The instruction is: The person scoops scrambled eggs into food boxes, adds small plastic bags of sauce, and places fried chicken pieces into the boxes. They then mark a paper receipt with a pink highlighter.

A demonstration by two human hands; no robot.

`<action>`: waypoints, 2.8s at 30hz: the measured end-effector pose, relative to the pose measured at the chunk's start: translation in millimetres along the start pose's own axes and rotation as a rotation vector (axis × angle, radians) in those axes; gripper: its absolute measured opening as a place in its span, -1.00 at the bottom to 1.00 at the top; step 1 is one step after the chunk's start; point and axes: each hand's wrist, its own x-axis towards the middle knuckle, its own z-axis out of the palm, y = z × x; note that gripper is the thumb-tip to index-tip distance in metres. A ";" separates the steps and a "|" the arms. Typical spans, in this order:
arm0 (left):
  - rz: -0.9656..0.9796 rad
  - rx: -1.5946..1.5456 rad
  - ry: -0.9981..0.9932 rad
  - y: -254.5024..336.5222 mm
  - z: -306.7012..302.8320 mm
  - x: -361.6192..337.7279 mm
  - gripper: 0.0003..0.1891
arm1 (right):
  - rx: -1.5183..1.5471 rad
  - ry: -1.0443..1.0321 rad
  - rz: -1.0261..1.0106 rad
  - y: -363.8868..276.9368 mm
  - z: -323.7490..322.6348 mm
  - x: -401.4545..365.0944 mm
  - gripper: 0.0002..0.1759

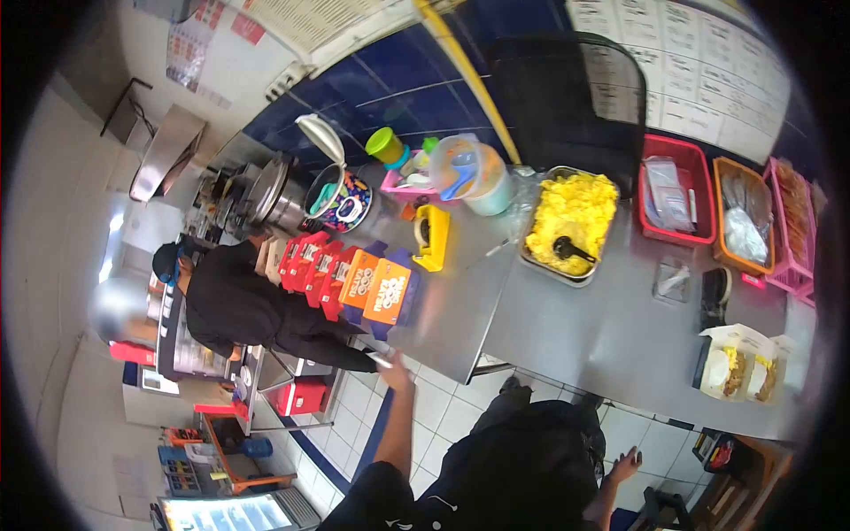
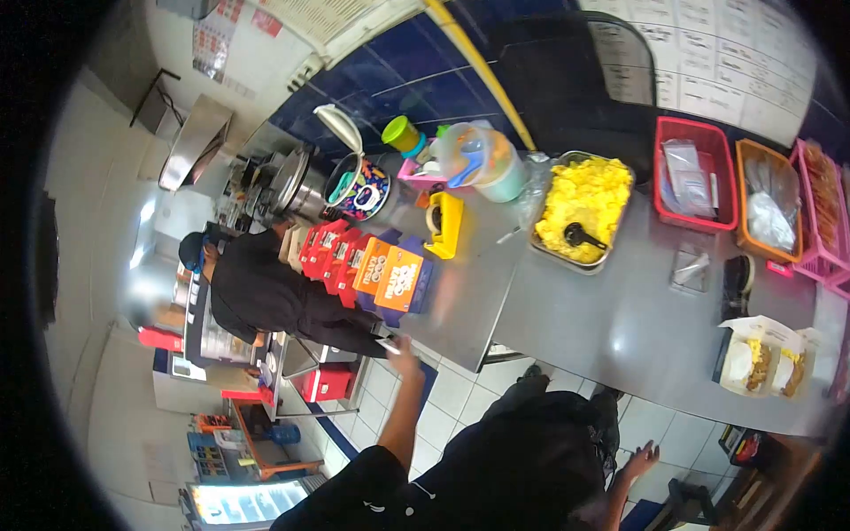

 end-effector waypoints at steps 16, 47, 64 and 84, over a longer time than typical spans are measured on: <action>0.473 -0.081 -1.025 80.5 37.6 52.2 -0.65 | -0.526 -1.220 -0.551 -145.4 290.6 -350.9 -0.71; 0.517 0.285 -1.039 13.8 94.8 108.7 -0.46 | -0.489 -0.853 -0.719 -192.6 411.3 -350.3 -0.81; -0.025 0.259 -1.176 22.3 80.0 144.1 -0.51 | -0.444 -0.416 -0.742 -223.7 288.4 -236.4 -0.65; 0.092 0.267 -1.587 68.1 145.0 -116.1 -0.61 | -0.406 -0.196 -0.635 -263.4 151.7 -90.8 -0.68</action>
